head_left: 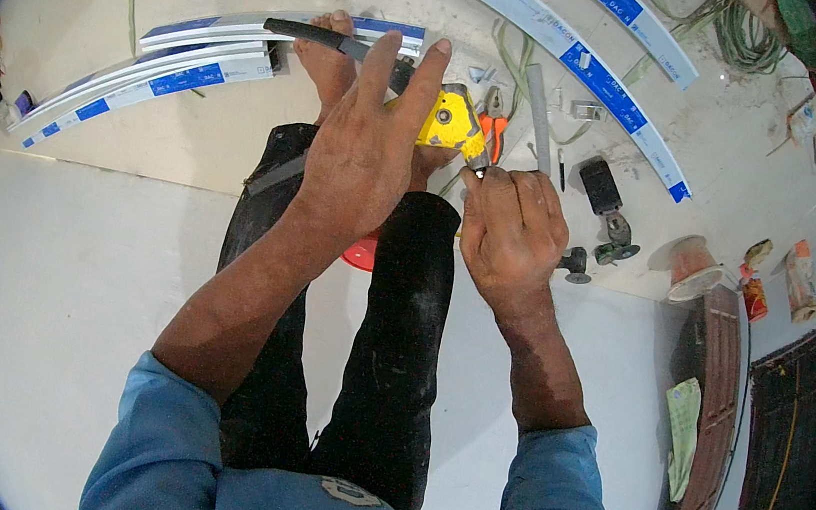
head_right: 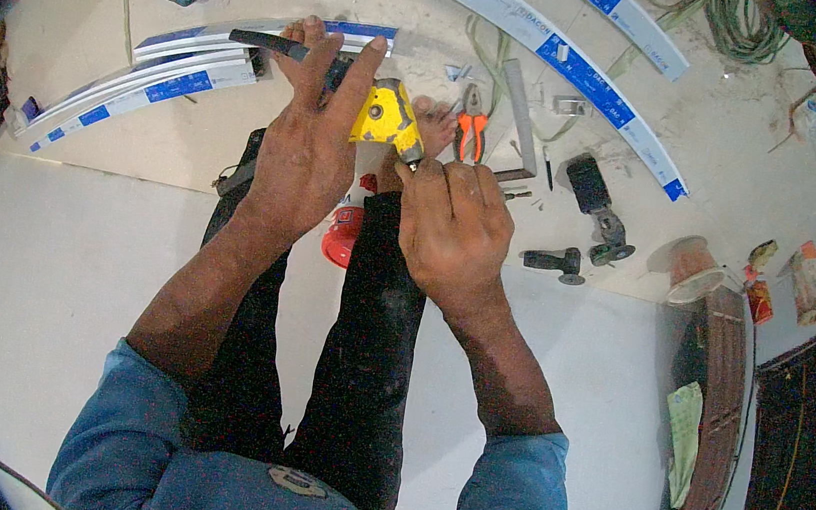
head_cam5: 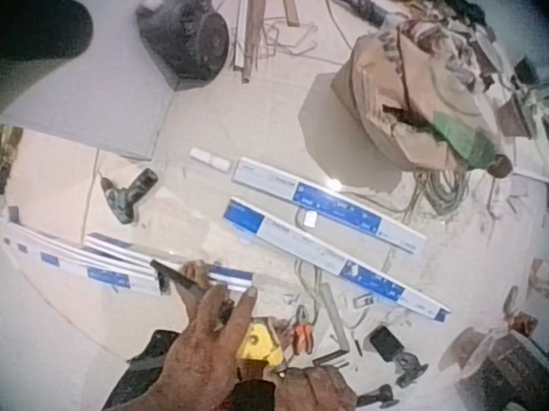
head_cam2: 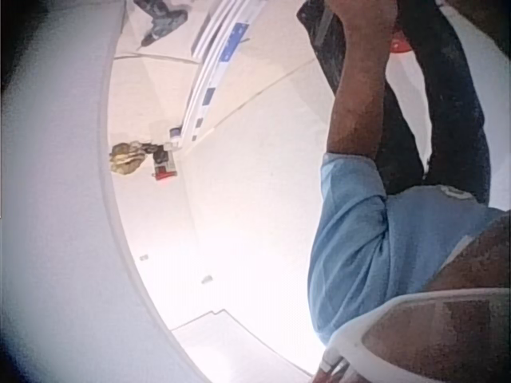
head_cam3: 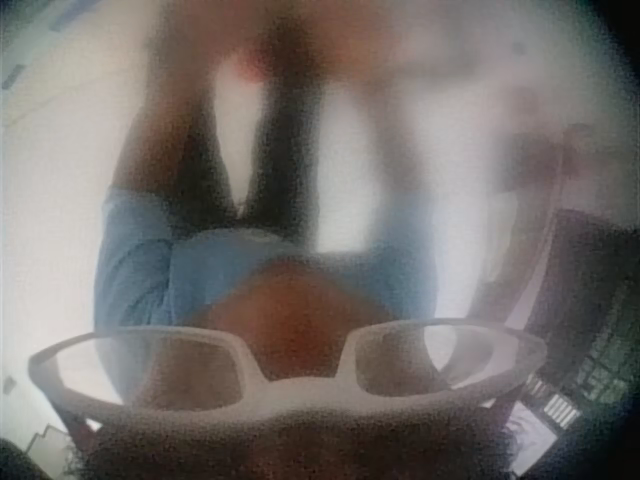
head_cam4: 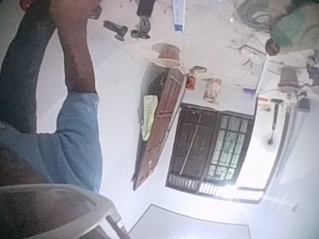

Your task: The person sits on the floor and uses a power drill to assemble metal frame components. They then use a rivet gun to fasten the pieces together.

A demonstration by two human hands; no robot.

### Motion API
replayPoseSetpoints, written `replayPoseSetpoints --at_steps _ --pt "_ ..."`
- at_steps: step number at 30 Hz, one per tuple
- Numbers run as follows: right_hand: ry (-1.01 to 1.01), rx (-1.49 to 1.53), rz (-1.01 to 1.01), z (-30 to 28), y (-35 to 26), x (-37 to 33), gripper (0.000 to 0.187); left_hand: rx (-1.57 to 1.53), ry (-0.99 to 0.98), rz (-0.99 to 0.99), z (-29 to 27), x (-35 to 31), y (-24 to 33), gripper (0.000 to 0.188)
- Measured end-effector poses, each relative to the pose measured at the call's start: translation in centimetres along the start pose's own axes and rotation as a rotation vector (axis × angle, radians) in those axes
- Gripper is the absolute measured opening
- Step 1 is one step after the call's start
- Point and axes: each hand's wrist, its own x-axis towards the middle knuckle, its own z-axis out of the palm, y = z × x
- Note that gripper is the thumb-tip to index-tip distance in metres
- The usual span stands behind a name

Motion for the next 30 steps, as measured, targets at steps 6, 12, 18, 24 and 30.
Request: replayPoseSetpoints --at_steps 6,12,18,24,30 --pt "-0.173 0.420 0.401 -0.8 -0.7 -0.4 0.012 0.080 0.084 0.082 0.1 0.0 -0.6 0.098" --pt "-0.415 1.288 1.112 -2.5 -0.3 0.9 0.021 0.082 0.130 0.116 0.3 0.0 -0.8 0.101" --pt "-0.199 0.365 0.404 -1.3 -1.1 -0.3 0.018 0.103 0.096 0.104 0.2 -0.2 -0.6 0.099" --pt "-0.140 0.164 0.284 -1.3 -1.5 -0.5 0.016 0.044 0.036 0.059 -0.3 -0.3 0.1 0.098" --pt "-0.054 0.927 0.648 -2.0 2.4 -1.8 0.073 -0.307 -0.135 0.079 -1.8 0.0 1.3 0.083"
